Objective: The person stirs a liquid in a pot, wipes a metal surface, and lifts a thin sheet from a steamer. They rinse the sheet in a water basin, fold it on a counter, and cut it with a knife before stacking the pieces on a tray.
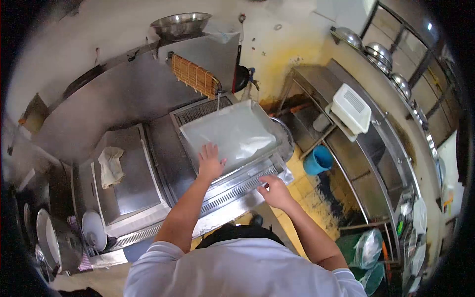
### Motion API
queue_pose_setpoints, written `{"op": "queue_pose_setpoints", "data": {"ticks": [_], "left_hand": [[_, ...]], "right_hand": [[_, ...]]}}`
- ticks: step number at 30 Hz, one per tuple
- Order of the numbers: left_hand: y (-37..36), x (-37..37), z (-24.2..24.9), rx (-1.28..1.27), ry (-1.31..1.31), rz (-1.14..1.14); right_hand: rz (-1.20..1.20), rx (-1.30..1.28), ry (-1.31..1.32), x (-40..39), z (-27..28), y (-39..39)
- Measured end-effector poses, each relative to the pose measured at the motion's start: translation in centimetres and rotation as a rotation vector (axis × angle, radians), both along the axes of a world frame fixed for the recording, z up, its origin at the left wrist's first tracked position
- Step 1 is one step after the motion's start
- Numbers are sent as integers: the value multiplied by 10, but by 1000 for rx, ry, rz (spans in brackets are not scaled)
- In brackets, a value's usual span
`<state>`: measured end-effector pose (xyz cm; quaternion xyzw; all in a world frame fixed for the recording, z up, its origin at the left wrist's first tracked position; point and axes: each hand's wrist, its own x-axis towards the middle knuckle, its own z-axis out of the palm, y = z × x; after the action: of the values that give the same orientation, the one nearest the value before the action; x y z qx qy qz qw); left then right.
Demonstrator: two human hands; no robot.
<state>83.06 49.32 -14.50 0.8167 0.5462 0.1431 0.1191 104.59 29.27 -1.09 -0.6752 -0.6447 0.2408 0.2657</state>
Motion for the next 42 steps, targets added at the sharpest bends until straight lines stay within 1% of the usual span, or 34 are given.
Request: {"op": "queue_pose_setpoints", "data": {"ticks": [2, 3, 6, 7, 8, 10, 11, 13, 14, 15, 16, 18, 20, 21, 23, 24, 26, 27, 28, 29, 30, 31, 32, 33, 34, 35, 36, 37, 38, 39, 40, 41, 42], "left_hand": [[3, 3, -12, -29, 110, -4], [4, 7, -12, -25, 141, -11], [10, 23, -7, -25, 165, 23], [12, 25, -7, -26, 170, 46], [17, 28, -4, -43, 172, 46], [16, 34, -1, -84, 182, 47], [22, 37, 5, -132, 224, 72], [30, 48, 37, -231, 294, 120], [41, 55, 52, -248, 216, 154], [54, 62, 67, -267, 137, 187], [68, 67, 77, -284, 55, 222], [115, 61, 34, 84, -207, 201], [156, 74, 51, -161, -478, 454], [176, 76, 56, -165, -581, 479], [206, 75, 56, -170, -787, 533], [213, 77, 59, -187, -848, 608], [220, 81, 66, -217, -971, 759], [210, 87, 80, -162, -886, 795], [189, 100, 104, -111, -798, 829], [173, 109, 115, -61, -708, 861], [165, 110, 107, -61, -756, 841], [156, 110, 97, -64, -805, 820], [147, 114, 86, -45, -900, 812], [137, 119, 80, -24, -994, 801], [126, 130, 83, 25, -1135, 797], [123, 125, 86, -35, -1288, 804], [120, 121, 89, -92, -1442, 818], [123, 100, 96, -266, -1606, 837], [126, 87, 103, -449, -1762, 841], [125, 90, 117, -301, -1733, 877], [123, 94, 123, -394, -1766, 853], [122, 99, 125, -485, -1799, 829], [122, 106, 124, -579, -1828, 804]], "right_hand": [[47, 15, -32, 18, -9, 32], [48, -35, -59, 24, -4, 48], [134, 52, -143, 35, -10, 102], [214, 108, -106, 42, -31, 129], [256, 166, -150, 47, -50, 152], [336, 284, -224, 43, -67, 186], [439, 207, -308, 46, -73, 204], [587, 216, -441, 58, -99, 220], [656, 219, -509, 65, -114, 223], [669, 234, -500, 69, -124, 227], [707, 170, -529, 69, -118, 232], [780, 45, -593, 66, -102, 246], [726, -65, -173, 54, -91, 272], [694, -123, 35, 49, -86, 285], [630, -298, 614, 31, -99, 317], [586, -394, 900, 19, -107, 333], [435, -637, 1271, -8, -104, 360], [344, -766, 1446, -21, -106, 371], [342, -769, 1515, -36, -122, 381], [337, -770, 1585, -52, -143, 394], [330, -769, 1656, -65, -154, 404], [296, -974, 1569, -51, -108, 395], [345, -902, 1606, -64, -133, 404], [390, -825, 1642, -87, -183, 421], [376, -800, 1621, -96, -192, 423], [361, -776, 1599, -106, -200, 425], [288, -805, 1517, -106, -171, 411], [216, -828, 1432, -102, -138, 396], [215, -826, 1389, -92, -100, 379], [212, -824, 1349, -80, -62, 360], [210, -827, 1307, -76, -44, 348], [283, -837, 1325, -72, -60, 360], [284, -829, 1292, -64, -72, 376]]}}
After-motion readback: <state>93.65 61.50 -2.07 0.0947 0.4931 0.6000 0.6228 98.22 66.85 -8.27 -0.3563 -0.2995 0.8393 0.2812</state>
